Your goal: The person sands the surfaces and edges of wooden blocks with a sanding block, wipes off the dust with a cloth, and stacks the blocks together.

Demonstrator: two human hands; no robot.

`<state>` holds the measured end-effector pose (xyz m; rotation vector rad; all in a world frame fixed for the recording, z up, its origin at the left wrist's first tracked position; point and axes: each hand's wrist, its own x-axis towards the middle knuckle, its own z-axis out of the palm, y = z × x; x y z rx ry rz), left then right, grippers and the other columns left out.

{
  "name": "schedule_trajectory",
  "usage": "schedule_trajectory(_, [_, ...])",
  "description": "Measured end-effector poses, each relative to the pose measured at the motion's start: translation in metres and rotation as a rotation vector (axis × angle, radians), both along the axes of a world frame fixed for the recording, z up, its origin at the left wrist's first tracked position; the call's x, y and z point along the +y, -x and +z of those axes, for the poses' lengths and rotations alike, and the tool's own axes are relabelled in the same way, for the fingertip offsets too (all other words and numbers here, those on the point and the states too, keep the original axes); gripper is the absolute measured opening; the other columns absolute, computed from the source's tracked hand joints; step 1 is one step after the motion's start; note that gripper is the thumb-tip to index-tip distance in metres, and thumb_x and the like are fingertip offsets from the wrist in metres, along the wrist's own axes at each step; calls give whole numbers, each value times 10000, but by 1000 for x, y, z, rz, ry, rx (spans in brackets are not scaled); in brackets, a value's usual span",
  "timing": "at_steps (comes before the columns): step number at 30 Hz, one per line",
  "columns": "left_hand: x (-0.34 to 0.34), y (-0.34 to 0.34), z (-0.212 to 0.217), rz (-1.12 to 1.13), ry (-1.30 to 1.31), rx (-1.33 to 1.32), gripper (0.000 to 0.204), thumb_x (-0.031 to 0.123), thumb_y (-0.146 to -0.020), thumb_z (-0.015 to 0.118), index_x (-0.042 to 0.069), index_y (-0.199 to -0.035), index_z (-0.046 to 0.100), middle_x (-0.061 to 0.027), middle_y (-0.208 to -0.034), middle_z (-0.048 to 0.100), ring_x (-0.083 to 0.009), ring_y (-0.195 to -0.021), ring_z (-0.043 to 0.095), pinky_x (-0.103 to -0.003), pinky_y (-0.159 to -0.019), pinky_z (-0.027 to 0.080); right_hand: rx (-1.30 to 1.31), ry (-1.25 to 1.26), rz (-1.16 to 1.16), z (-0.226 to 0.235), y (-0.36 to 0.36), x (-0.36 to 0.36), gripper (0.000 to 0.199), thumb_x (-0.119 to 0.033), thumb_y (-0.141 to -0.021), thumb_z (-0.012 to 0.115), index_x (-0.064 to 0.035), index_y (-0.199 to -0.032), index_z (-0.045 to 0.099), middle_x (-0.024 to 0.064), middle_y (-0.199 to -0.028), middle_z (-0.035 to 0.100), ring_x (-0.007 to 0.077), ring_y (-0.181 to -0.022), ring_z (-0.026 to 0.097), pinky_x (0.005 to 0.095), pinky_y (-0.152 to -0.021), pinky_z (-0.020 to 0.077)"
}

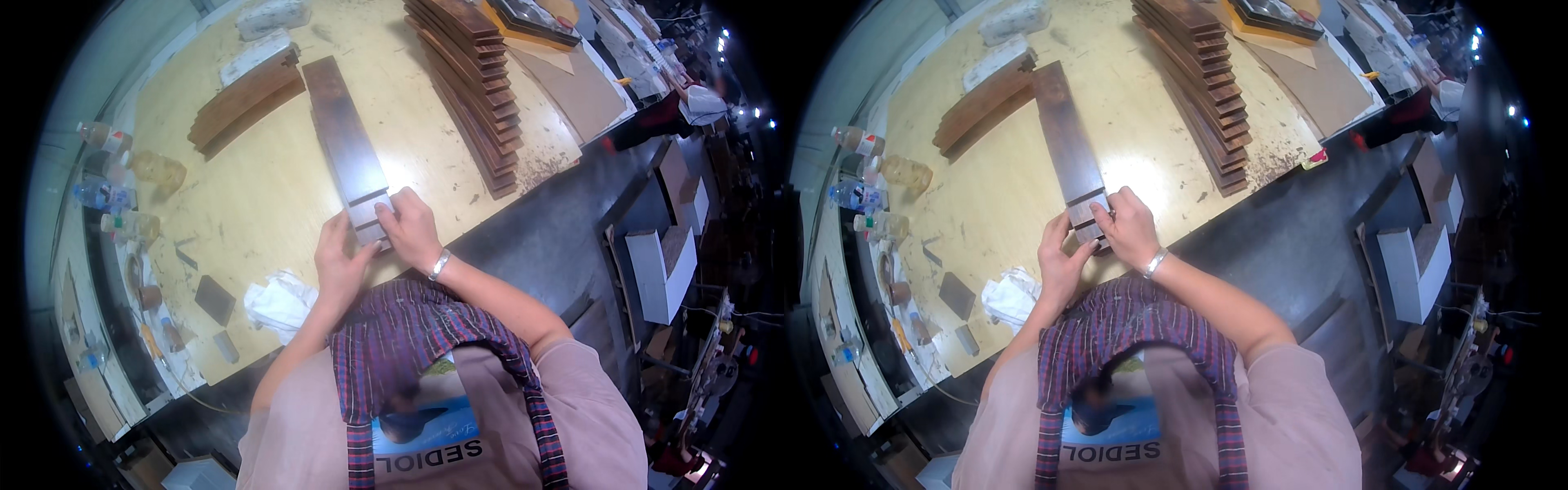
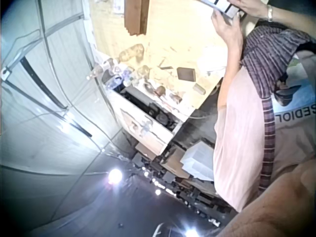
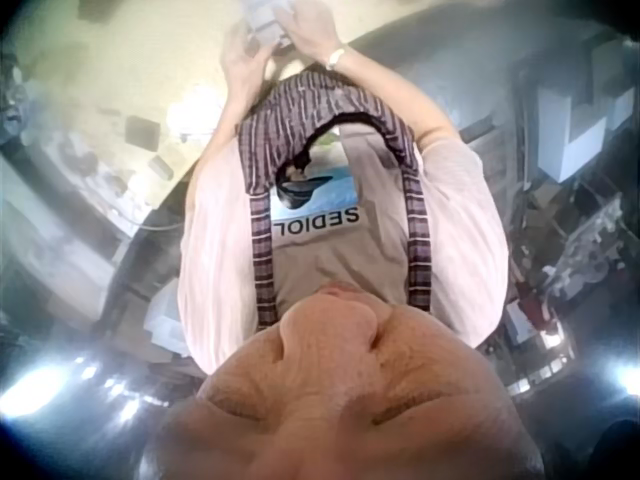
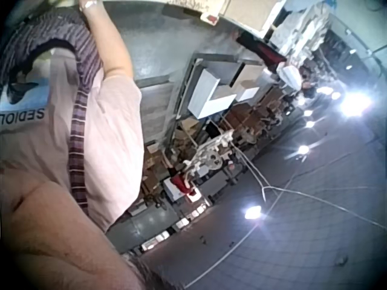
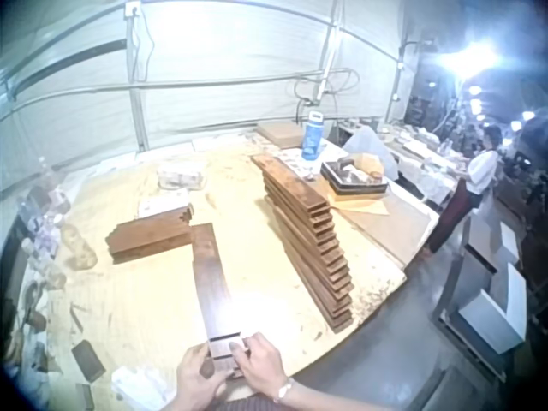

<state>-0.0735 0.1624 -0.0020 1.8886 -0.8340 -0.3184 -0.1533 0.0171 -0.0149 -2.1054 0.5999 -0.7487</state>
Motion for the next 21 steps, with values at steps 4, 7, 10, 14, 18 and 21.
schedule_trajectory(4, [0, 0, -4, 8, 27, 3, 661, 91, -756, 810, -47, -1351, 558, -211, -1248, 597, -346, -1160, 611, -394, -988, 491, 15, 23, -11, 4, -1, 1, 270, -240, -950, 645, 17, -877, 599, 194, -851, 552, 395, -729, 597, 482, -645, 482])
schedule_trajectory(7, [0, -1, -12, 24, 45, -3, 652, 96, -754, 808, -46, -1339, 558, -207, -1229, 601, -346, -1148, 615, -397, -979, 495, 15, 22, -19, 7, -4, 2, 256, -232, -950, 637, 17, -906, 595, 194, -860, 558, 398, -742, 607, 484, -652, 493])
schedule_trajectory(10, [-2, -2, -14, 38, 59, 39, 650, 103, -749, 812, -41, -1327, 552, -200, -1203, 605, -344, -1126, 623, -403, -965, 500, 25, 71, 6, 6, -7, 0, 249, -224, -949, 629, 18, -910, 589, 194, -879, 563, 400, -747, 612, 478, -652, 500])
schedule_trajectory(14, [-7, -1, -7, 78, 16, 94, 652, 112, -747, 817, -29, -1321, 542, -189, -1173, 608, -338, -1099, 635, -406, -953, 506, 77, 94, 59, 7, -9, -8, 255, -225, -955, 622, 27, -924, 598, 198, -907, 571, 397, -744, 615, 462, -659, 509])
schedule_trajectory(18, [-4, -5, -5, 34, -23, 66, 685, 123, -736, 830, -19, -1337, 535, -196, -1224, 586, -343, -1135, 620, -406, -953, 509, 61, -193, 89, 19, -5, -8, 225, -174, -962, 585, 43, -1023, 588, 201, -880, 551, 393, -762, 571, 448, -705, 485])
schedule_trajectory(21, [1, -3, 0, -39, -9, -5, 728, 127, -724, 839, -20, -1362, 519, -205, -1265, 563, -362, -1157, 604, -417, -952, 510, -89, -36, 110, -1, 8, -8, 244, -174, -972, 568, 48, -1070, 595, 199, -885, 551, 386, -776, 568, 429, -726, 486])
